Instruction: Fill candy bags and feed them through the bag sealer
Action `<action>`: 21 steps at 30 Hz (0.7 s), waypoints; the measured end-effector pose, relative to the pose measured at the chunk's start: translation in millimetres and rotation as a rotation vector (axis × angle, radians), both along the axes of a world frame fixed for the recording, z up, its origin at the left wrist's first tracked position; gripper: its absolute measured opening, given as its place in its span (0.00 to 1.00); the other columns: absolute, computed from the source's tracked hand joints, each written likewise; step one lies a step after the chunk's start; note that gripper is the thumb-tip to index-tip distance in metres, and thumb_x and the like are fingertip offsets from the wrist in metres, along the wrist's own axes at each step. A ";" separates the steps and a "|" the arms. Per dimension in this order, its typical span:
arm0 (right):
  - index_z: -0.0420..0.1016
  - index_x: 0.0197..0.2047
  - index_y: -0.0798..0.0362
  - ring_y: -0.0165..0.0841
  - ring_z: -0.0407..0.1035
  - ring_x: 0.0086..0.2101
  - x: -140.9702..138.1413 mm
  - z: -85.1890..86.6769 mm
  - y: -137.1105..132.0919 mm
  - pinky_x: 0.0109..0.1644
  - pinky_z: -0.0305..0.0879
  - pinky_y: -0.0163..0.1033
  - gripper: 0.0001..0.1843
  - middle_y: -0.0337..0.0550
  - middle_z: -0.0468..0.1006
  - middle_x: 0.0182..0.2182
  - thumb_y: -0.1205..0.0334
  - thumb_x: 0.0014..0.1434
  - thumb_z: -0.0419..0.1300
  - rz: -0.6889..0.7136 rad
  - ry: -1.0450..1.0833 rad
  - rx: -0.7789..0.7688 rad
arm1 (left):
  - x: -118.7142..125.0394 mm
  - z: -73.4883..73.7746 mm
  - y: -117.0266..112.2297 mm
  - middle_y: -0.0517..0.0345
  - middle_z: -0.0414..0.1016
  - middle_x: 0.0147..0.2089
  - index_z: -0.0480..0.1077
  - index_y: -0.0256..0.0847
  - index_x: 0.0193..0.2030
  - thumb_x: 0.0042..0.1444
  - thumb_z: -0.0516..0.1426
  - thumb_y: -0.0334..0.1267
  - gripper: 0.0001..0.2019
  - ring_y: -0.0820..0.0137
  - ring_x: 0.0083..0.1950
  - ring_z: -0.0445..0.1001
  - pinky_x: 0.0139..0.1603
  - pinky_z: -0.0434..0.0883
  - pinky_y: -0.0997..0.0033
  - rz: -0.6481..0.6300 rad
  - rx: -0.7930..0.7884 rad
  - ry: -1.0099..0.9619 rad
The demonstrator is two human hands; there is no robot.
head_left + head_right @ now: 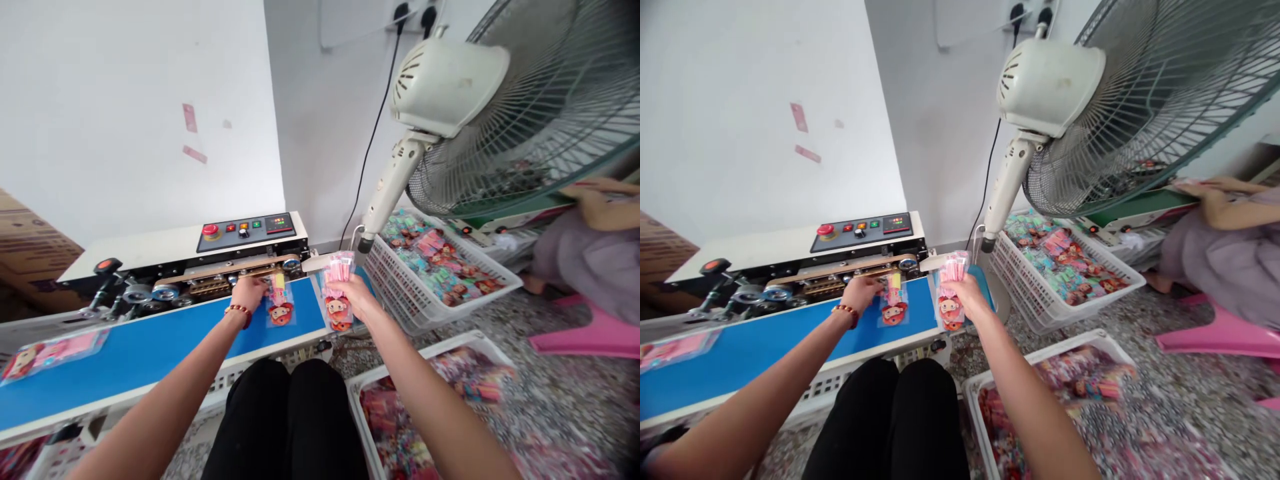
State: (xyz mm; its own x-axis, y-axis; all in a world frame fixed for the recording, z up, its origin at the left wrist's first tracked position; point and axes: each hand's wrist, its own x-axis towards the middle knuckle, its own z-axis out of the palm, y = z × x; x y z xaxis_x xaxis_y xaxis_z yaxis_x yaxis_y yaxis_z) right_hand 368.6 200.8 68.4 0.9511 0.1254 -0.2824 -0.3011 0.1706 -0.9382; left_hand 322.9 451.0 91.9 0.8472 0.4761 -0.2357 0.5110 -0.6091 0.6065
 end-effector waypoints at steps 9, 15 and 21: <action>0.77 0.32 0.56 0.33 0.73 0.24 -3.4 11.9 25.1 0.30 0.70 0.36 0.19 0.41 0.80 0.24 0.65 0.31 0.70 0.101 0.053 0.110 | -18.2 -0.8 -61.2 0.56 0.79 0.36 0.74 0.40 0.38 0.60 0.53 0.44 0.12 0.73 0.23 0.70 0.22 0.63 0.75 -0.247 -0.190 -0.122; 0.76 0.31 0.56 0.33 0.72 0.24 -2.7 11.9 19.0 0.30 0.69 0.37 0.18 0.40 0.79 0.23 0.64 0.32 0.70 0.063 0.049 0.076 | 25.2 -9.6 -91.3 0.59 0.76 0.28 0.72 0.36 0.30 0.55 0.56 0.33 0.05 0.80 0.14 0.60 0.15 0.57 0.78 -0.116 -0.438 -0.115; 0.77 0.33 0.55 0.34 0.73 0.25 1.7 4.5 12.0 0.32 0.69 0.37 0.18 0.41 0.80 0.26 0.63 0.34 0.68 0.056 0.015 0.050 | 22.7 -5.0 -92.8 0.58 0.75 0.26 0.71 0.35 0.30 0.57 0.55 0.37 0.09 0.81 0.13 0.58 0.14 0.53 0.77 -0.111 -0.545 -0.060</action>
